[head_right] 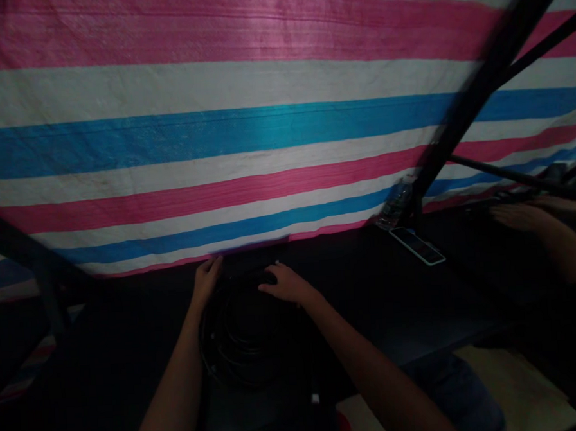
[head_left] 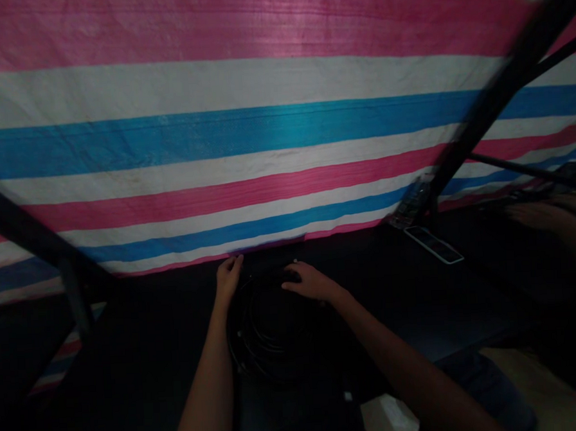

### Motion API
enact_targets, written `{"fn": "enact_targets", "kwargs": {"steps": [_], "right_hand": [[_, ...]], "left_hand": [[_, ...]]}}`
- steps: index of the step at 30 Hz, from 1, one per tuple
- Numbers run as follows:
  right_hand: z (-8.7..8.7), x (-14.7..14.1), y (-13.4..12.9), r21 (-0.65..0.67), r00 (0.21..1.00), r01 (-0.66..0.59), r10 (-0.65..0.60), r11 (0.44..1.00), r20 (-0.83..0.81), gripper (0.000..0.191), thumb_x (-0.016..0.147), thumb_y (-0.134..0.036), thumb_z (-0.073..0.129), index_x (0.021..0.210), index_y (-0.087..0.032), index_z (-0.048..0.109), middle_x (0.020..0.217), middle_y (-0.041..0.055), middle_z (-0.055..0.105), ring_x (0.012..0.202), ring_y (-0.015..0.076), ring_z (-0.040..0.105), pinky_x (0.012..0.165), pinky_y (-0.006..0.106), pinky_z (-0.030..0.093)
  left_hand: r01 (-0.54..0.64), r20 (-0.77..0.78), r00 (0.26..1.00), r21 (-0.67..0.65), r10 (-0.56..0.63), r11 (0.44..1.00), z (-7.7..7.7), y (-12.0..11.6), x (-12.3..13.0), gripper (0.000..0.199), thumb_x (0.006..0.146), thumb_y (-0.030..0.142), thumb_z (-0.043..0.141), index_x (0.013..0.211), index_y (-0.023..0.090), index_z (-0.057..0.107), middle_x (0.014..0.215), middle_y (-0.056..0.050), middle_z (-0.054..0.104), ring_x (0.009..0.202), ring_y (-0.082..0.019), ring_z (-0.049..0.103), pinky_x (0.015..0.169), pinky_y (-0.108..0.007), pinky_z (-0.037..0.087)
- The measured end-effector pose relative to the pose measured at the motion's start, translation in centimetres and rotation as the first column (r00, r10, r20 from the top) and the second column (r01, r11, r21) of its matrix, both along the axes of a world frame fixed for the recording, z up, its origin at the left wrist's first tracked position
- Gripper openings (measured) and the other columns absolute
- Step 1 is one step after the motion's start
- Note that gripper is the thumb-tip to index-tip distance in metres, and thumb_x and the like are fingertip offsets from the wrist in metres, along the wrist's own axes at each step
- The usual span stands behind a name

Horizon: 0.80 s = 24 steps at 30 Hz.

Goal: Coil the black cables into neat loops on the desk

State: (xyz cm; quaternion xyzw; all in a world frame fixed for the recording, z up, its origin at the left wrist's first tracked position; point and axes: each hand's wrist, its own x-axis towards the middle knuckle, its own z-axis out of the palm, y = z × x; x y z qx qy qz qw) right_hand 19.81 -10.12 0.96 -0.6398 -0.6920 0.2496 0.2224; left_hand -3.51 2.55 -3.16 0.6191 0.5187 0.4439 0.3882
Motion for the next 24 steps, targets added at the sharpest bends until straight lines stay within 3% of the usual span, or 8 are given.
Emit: {"fn": "enact_targets", "kwargs": {"steps": [4, 9, 13, 15, 18, 21, 24], "right_hand": [[-0.3, 2.4, -4.1, -0.046, 0.985, 0.172, -0.172, 0.984, 0.001, 0.043, 0.09, -0.038, 0.064, 0.121, -0.008, 0.065, 0.12, 0.0199, 0.063, 0.112, 0.0291, 0.061, 0.097, 0.04, 0.046], [-1.8, 2.3, -9.7, -0.112, 0.974, 0.116, -0.135, 0.987, -0.184, 0.054, 0.078, -0.039, 0.077, 0.127, -0.02, 0.064, 0.121, 0.0141, 0.068, 0.109, 0.0295, 0.065, 0.092, 0.04, 0.05], [-2.6, 1.5, -10.2, -0.074, 0.942, 0.288, -0.296, 0.955, -0.157, 0.036, 0.087, -0.029, 0.064, 0.121, -0.016, 0.065, 0.112, 0.015, 0.071, 0.103, 0.0293, 0.067, 0.087, 0.039, 0.049], [-2.5, 1.5, -9.7, -0.019, 0.934, 0.313, -0.311, 0.95, -0.177, 0.027, 0.09, -0.025, 0.057, 0.113, -0.016, 0.068, 0.104, 0.0133, 0.072, 0.095, 0.0272, 0.069, 0.082, 0.036, 0.049], [-1.4, 1.7, -8.9, 0.093, 0.922, 0.299, -0.262, 0.95, -0.285, 0.025, 0.091, -0.028, 0.057, 0.11, -0.017, 0.069, 0.091, 0.0092, 0.072, 0.081, 0.0236, 0.067, 0.072, 0.033, 0.048], [0.7, 1.6, -8.3, 0.144, 0.859, 0.307, -0.21, 0.941, -0.467, 0.033, 0.092, -0.035, 0.056, 0.118, -0.018, 0.066, 0.078, 0.0053, 0.069, 0.067, 0.0196, 0.063, 0.062, 0.03, 0.046], [3.5, 1.0, -7.6, 0.229, 0.827, 0.295, -0.128, 0.928, -0.548, 0.034, 0.092, -0.036, 0.056, 0.121, -0.019, 0.065, 0.09, 0.0071, 0.071, 0.076, 0.0202, 0.064, 0.069, 0.032, 0.049]], "left_hand": [[0.067, -0.048, 0.997, 0.037, -0.066, 0.997, 0.0, 0.1, 0.2, 0.043, 0.082, 0.058, 0.056, 0.061, 0.019, 0.057, 0.055, 0.002, 0.05, 0.055, -0.014, 0.047, 0.056, -0.026, 0.035], [0.201, -0.16, 0.966, -0.026, -0.203, 0.979, 0.3, 0.2, 0.6, 0.046, 0.081, 0.06, 0.057, 0.067, 0.018, 0.07, 0.06, -0.001, 0.061, 0.059, -0.018, 0.055, 0.058, -0.028, 0.037], [0.256, -0.171, 0.949, -0.08, -0.266, 0.963, 0.5, -0.1, 0.6, 0.049, 0.08, 0.062, 0.058, 0.069, 0.017, 0.074, 0.064, -0.005, 0.066, 0.063, -0.02, 0.058, 0.06, -0.028, 0.039], [0.252, -0.174, 0.948, -0.1, -0.266, 0.963, 0.6, -0.3, 0.6, 0.05, 0.08, 0.063, 0.058, 0.068, 0.017, 0.074, 0.062, -0.004, 0.065, 0.061, -0.019, 0.057, 0.059, -0.028, 0.038], [0.254, -0.186, 0.945, -0.102, -0.27, 0.962, 0.6, -0.5, 0.7, 0.051, 0.08, 0.064, 0.058, 0.068, 0.017, 0.074, 0.064, -0.005, 0.066, 0.062, -0.02, 0.058, 0.059, -0.028, 0.039], [0.248, -0.195, 0.946, -0.082, -0.26, 0.965, 0.4, -0.5, 0.9, 0.05, 0.08, 0.064, 0.058, 0.071, 0.017, 0.074, 0.066, -0.005, 0.067, 0.065, -0.021, 0.061, 0.061, -0.028, 0.041], [0.218, -0.201, 0.953, -0.061, -0.226, 0.974, 0.3, -0.3, 1.1, 0.049, 0.08, 0.063, 0.059, 0.074, 0.017, 0.075, 0.066, -0.005, 0.068, 0.066, -0.022, 0.062, 0.062, -0.029, 0.041]]}}
